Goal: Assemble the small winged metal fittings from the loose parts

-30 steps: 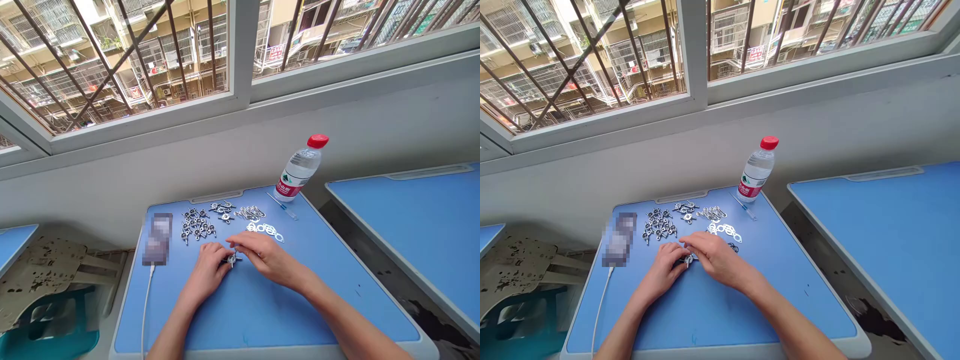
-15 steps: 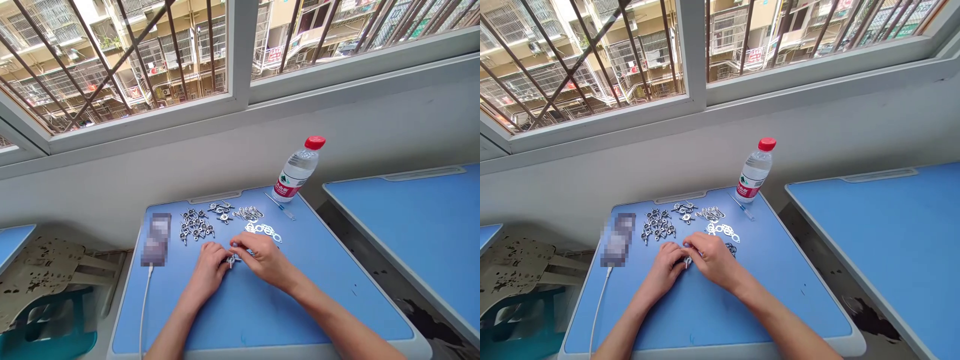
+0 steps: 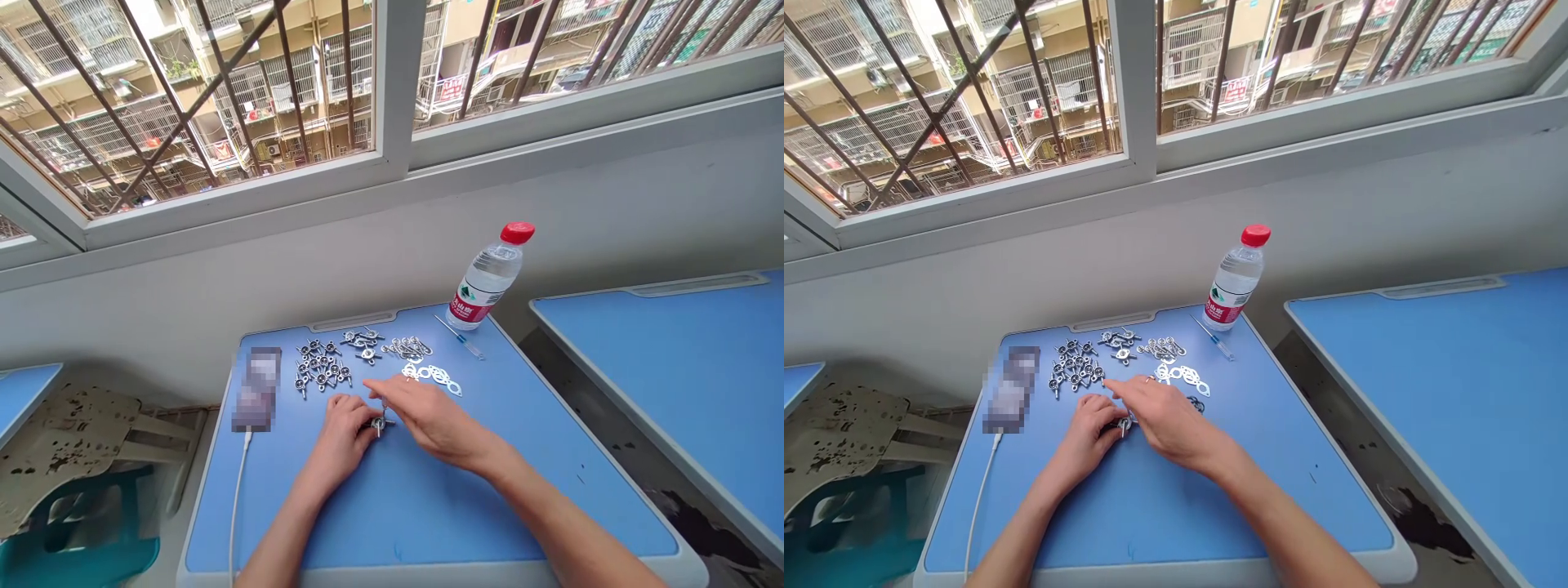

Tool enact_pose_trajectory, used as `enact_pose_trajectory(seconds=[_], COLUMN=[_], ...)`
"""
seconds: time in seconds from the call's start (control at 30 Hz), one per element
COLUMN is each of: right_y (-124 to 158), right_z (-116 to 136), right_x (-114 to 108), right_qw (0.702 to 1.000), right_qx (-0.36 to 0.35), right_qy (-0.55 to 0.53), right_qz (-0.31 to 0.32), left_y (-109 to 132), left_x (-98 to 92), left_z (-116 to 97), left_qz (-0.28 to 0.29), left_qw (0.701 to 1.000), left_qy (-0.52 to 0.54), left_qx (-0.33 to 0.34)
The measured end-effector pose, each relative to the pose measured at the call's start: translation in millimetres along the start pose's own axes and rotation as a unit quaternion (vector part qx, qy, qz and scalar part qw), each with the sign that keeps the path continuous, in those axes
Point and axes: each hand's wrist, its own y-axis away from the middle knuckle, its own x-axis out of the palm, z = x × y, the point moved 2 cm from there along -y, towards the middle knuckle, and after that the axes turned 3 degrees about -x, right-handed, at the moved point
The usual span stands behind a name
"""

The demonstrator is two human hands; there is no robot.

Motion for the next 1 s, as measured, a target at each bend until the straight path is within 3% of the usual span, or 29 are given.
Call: enact_pose_trajectory(seconds=[0.3,0.53,1.0], right_y=[-3.3,-2.3,-2.2], right_z=[2.7,0.4,-3.3], right_x=[8.2,4.9,1.2], right_qw=[0.996,0.999,0.994], right_qx=[-0.01,-0.006,0.046], right_qy=[0.016,-0.053,-0.045], right_qz=[-0.087,-0.011,-0.091], left_y=[-1.1,-0.4,-0.9], left_x=[-1.2,-0.6,2.3], left_z=[-3.4,-1.6,1.3], left_qz=[-0.005,-0.004,-0.012], left_qw=[1.0,1.0,0.999], left_qy=[-0.021,0.002,-0.036], left_qx=[-0.005,-0.003,0.008])
